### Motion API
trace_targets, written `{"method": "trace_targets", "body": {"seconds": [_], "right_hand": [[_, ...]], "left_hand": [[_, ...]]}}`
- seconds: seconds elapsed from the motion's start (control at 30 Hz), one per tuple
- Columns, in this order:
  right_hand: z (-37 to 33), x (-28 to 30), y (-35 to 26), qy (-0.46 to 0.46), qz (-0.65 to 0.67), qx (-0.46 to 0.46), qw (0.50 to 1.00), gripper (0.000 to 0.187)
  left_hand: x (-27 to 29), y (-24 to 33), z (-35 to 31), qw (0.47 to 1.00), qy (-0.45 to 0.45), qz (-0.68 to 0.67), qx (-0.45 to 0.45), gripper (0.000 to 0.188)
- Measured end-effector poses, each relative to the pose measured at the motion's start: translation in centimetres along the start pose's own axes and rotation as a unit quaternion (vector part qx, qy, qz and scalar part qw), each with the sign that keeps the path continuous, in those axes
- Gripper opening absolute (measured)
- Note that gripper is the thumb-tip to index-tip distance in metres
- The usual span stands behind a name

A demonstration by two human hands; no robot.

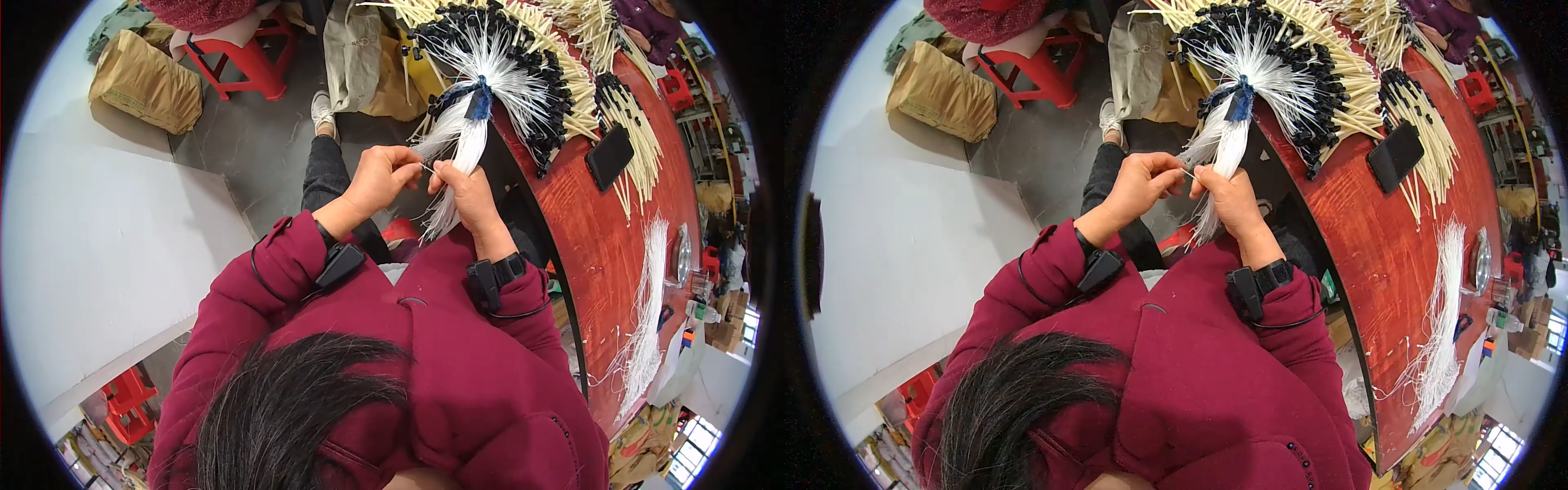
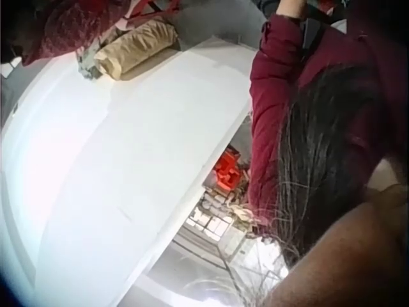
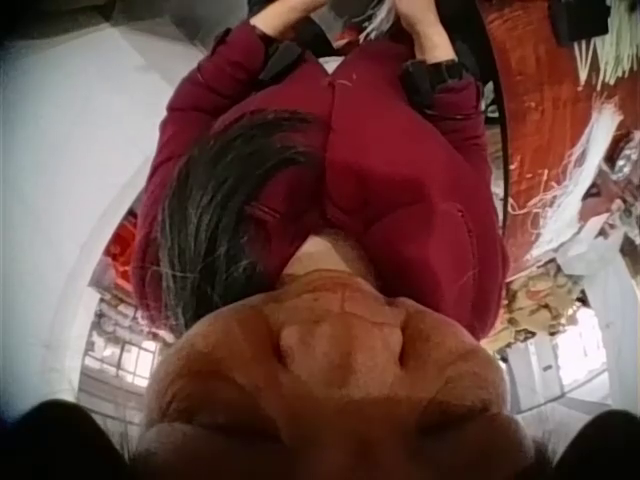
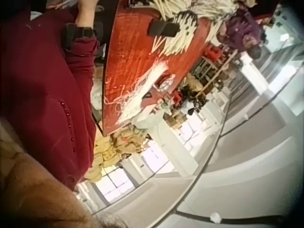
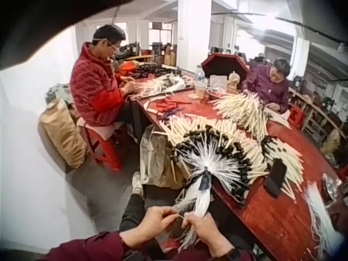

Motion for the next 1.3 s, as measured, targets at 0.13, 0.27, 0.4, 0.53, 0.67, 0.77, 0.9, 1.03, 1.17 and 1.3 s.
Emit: {"method": "trace_targets", "body": {"seconds": [0.13,0.27,0.4,0.53,0.67,0.77,0.9,1.03,1.17,1.3], "right_hand": [[-0.2,0.0,-0.2,0.002,0.012,-0.003,1.000,0.026],[-0.2,-0.2,-0.2,0.002,0.010,-0.004,1.000,0.027],[-0.1,-0.1,-0.2,-0.001,-0.011,-0.002,1.000,0.027],[-0.2,0.2,-0.6,-0.009,-0.042,0.002,0.999,0.023],[-0.1,0.4,-0.3,-0.015,-0.057,-0.001,0.998,0.024],[0.0,0.3,-0.5,-0.022,-0.062,-0.003,0.998,0.024],[-0.2,0.5,-0.4,-0.019,-0.061,-0.013,0.998,0.024],[-0.2,0.4,-0.4,-0.030,-0.042,-0.016,0.999,0.024],[-0.2,0.3,-0.3,-0.036,-0.013,-0.014,0.999,0.025],[-0.2,0.2,-0.3,-0.037,0.003,-0.015,0.999,0.025]], "left_hand": [[0.3,0.0,-0.3,0.998,-0.028,-0.021,0.052,0.008],[0.2,0.8,-1.5,0.970,-0.050,-0.215,0.100,0.010],[0.4,0.7,-1.5,0.937,-0.048,-0.318,0.140,0.014],[0.8,0.6,-0.8,0.950,-0.039,-0.281,0.130,0.015],[1.6,0.1,-0.6,0.972,-0.009,-0.212,0.105,0.015],[2.0,-0.3,-1.0,0.964,0.015,-0.236,0.122,0.015],[2.2,-1.1,-1.3,0.949,0.026,-0.278,0.148,0.016],[2.2,-1.3,-1.8,0.926,0.015,-0.330,0.182,0.017],[2.3,0.1,-2.2,0.917,0.009,-0.346,0.196,0.020],[1.9,0.7,-2.2,0.959,-0.031,-0.223,0.172,0.022]]}}
Point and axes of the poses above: each hand's wrist, its own z-axis towards the middle knuckle, its own x-axis out of the back of the hand, y = z × x, the point moved 5 cm from there along z, towards the middle knuckle, and after that the axes turned 11 degrees about -y, right-handed, at the moved point
